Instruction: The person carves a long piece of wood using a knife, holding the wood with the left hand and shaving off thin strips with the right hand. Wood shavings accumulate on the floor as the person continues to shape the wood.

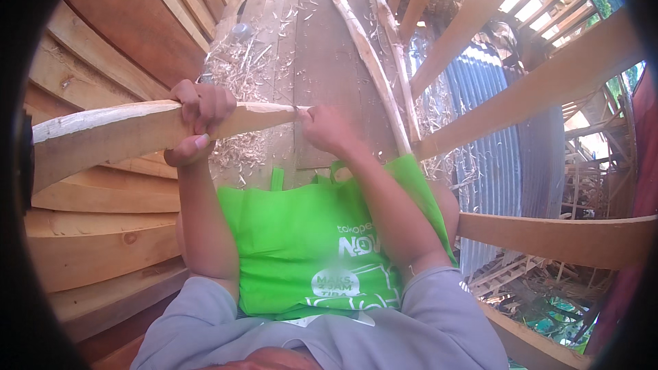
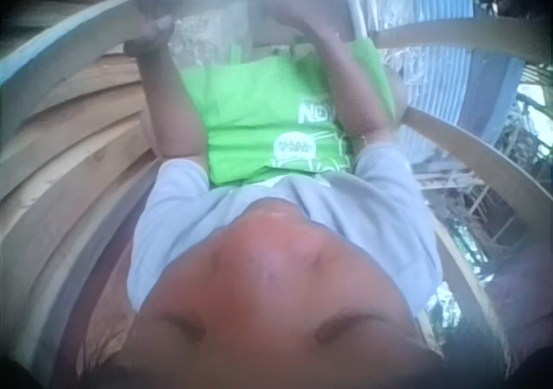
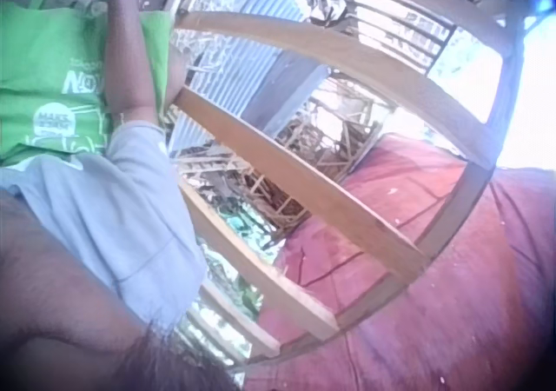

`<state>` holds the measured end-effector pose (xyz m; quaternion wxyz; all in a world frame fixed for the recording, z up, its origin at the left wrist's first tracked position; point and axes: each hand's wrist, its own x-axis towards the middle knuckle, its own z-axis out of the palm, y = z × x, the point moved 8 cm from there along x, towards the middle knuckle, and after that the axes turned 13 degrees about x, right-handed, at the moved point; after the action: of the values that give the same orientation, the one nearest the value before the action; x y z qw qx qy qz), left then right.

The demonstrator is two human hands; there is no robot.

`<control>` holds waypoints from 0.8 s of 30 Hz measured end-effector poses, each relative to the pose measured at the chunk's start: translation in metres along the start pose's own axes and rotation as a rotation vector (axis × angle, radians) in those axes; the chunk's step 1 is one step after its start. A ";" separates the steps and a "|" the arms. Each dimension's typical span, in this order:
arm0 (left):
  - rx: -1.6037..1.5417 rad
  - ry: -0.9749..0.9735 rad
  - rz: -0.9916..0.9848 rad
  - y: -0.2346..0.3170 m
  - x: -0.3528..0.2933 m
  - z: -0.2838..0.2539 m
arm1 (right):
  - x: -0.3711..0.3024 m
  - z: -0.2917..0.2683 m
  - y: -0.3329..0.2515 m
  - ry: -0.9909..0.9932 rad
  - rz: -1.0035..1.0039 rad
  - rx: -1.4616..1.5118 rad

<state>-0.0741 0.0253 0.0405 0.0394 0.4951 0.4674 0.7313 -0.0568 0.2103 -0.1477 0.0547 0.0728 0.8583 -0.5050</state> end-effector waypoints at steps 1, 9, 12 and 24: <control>0.014 0.020 0.009 0.001 0.002 -0.004 | 0.007 -0.001 0.002 0.013 0.024 0.040; -0.017 -0.005 0.032 0.003 0.004 0.003 | 0.008 -0.009 0.039 0.038 0.123 -0.109; -0.001 0.016 0.024 0.004 0.002 0.002 | -0.004 -0.005 -0.008 0.001 0.105 -0.032; -0.044 0.039 0.010 0.004 0.002 0.003 | 0.002 0.002 -0.011 -0.093 0.059 0.095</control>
<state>-0.0714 0.0260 0.0455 0.0373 0.4823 0.4494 0.7511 -0.0610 0.2031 -0.1394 0.1060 0.0769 0.8274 -0.5461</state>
